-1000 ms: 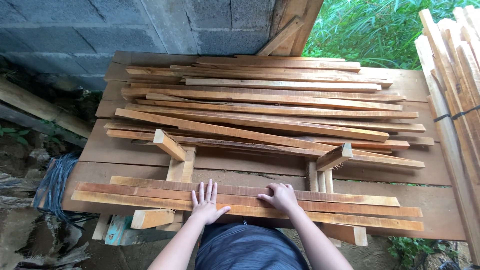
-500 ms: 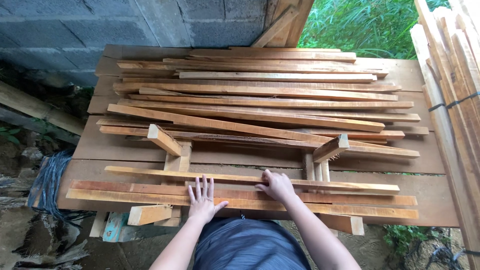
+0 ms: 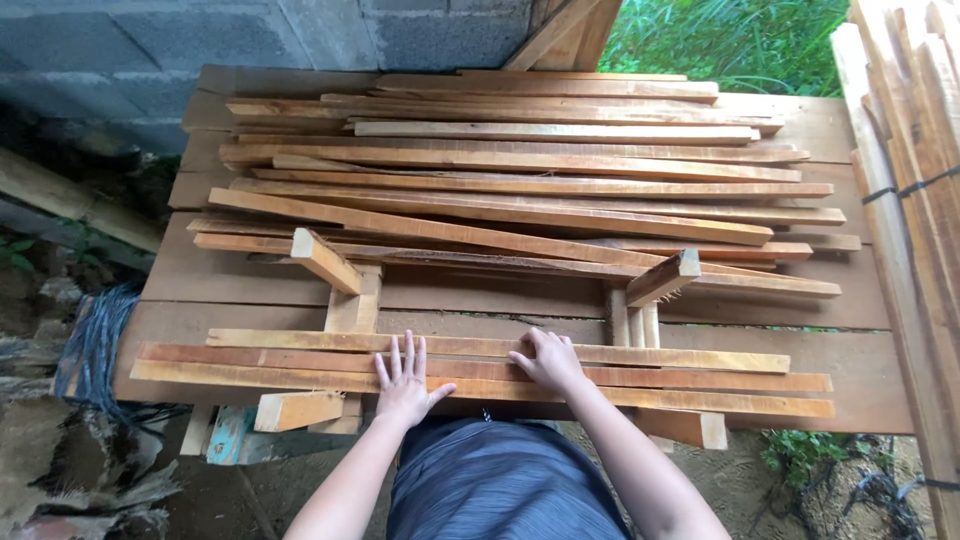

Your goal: Organizing and stacking long wooden strips into a jig on a workbench.

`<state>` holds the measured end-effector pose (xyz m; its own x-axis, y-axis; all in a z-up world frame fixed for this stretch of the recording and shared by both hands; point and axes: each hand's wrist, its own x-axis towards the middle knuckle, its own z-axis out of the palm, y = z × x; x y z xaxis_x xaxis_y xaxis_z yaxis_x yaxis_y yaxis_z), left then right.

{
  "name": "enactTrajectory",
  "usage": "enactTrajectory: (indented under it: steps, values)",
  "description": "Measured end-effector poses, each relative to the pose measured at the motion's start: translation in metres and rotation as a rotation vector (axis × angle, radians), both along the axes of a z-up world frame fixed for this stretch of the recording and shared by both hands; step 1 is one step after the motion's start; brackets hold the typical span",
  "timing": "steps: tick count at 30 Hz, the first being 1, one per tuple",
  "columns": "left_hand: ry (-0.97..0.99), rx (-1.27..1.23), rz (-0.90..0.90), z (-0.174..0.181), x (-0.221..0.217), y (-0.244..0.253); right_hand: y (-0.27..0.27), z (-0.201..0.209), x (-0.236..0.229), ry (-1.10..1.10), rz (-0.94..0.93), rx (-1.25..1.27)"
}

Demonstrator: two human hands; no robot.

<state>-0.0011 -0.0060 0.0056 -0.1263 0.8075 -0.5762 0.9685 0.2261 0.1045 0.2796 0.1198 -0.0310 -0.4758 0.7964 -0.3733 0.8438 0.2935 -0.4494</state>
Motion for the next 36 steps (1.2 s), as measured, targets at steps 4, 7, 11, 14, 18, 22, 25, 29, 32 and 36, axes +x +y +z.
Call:
enactTrajectory:
  steps: [4,7,11,14,18,22,25,29,32,36]
  values:
    - [-0.021,-0.006,0.008,0.001,-0.001,0.002,0.006,-0.002,-0.005,-0.027,-0.002,-0.037]
    - [-0.031,-0.024,0.020,-0.002,-0.002,0.002,0.006,0.007,-0.011,-0.083,0.020,-0.054]
    - [-0.031,0.012,0.027,-0.007,0.000,-0.004,0.006,0.007,-0.009,-0.067,0.075,0.051]
    - [-0.023,0.036,0.023,-0.002,0.000,-0.002,0.009,-0.010,-0.008,-0.041,0.100,0.131]
    - [-0.029,0.048,0.019,-0.007,0.000,-0.006,-0.013,0.014,-0.008,0.057,0.090,0.355]
    - [-0.018,0.060,0.018,-0.007,-0.001,-0.006,-0.024,-0.010,-0.007,0.044,0.076,0.466]
    - [-0.024,0.054,0.000,-0.005,0.000,-0.002,-0.023,-0.010,-0.010,0.046,0.018,0.389]
    - [-0.047,0.085,0.038,-0.011,-0.006,-0.002,-0.017,0.034,-0.017,0.024,0.057,0.137]
    - [-0.047,0.079,0.041,-0.004,-0.005,0.001,-0.015,0.050,-0.017,-0.043,0.130,0.042]
    - [0.028,0.011,0.005,0.002,-0.002,0.005,-0.017,0.058,-0.020,-0.172,0.230,0.064]
